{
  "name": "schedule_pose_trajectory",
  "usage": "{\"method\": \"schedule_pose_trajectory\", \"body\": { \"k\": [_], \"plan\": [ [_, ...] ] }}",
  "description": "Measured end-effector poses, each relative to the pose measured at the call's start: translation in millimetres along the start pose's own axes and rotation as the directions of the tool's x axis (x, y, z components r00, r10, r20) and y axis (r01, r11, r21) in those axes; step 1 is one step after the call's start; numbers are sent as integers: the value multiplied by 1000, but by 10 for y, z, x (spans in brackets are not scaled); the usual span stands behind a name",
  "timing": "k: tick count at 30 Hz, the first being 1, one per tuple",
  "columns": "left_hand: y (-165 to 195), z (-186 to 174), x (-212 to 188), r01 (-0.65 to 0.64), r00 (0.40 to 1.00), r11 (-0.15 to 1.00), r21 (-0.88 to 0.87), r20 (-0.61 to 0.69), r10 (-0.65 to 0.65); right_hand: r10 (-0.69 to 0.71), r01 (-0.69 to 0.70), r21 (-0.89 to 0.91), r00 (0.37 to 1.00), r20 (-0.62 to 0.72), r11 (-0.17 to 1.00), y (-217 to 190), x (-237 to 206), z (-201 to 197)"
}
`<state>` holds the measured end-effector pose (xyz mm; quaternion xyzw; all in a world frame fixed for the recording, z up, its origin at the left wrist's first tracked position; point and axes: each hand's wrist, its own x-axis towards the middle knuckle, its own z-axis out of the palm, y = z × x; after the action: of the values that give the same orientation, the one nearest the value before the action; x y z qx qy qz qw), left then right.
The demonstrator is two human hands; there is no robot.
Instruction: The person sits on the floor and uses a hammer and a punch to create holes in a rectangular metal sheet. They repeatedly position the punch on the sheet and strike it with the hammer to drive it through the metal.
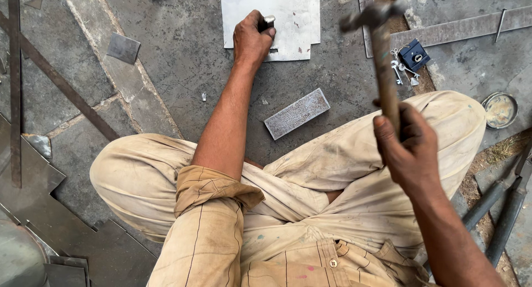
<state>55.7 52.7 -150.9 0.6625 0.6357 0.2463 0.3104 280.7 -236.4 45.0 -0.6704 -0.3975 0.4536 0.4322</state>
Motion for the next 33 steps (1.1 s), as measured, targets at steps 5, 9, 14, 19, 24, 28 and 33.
{"method": "schedule_pose_trajectory", "body": {
  "k": [5,9,14,19,24,28,33],
  "plan": [
    [19,10,-8,-7,1000,1000,-4,-14,7,-241,242,17,969,-53,970,-246,112,-81],
    [24,50,-27,-34,999,999,6,-16,34,-429,420,-85,890,-156,903,-337,188,-216],
    [-43,131,-29,-92,995,994,56,-38,94,-586,593,-73,757,-289,802,-385,129,-304],
    [-73,166,-43,-164,982,985,61,-86,168,-736,721,-183,605,-305,668,-228,742,266],
    [-94,101,-98,-178,982,981,81,-51,183,-125,165,-681,986,108,713,386,978,983],
    [-147,52,6,-201,980,977,65,20,200,176,-113,-565,983,59,817,481,854,735],
    [-206,22,79,-59,997,989,-135,35,65,147,-146,-314,989,-21,938,405,507,442]
  ]
}}
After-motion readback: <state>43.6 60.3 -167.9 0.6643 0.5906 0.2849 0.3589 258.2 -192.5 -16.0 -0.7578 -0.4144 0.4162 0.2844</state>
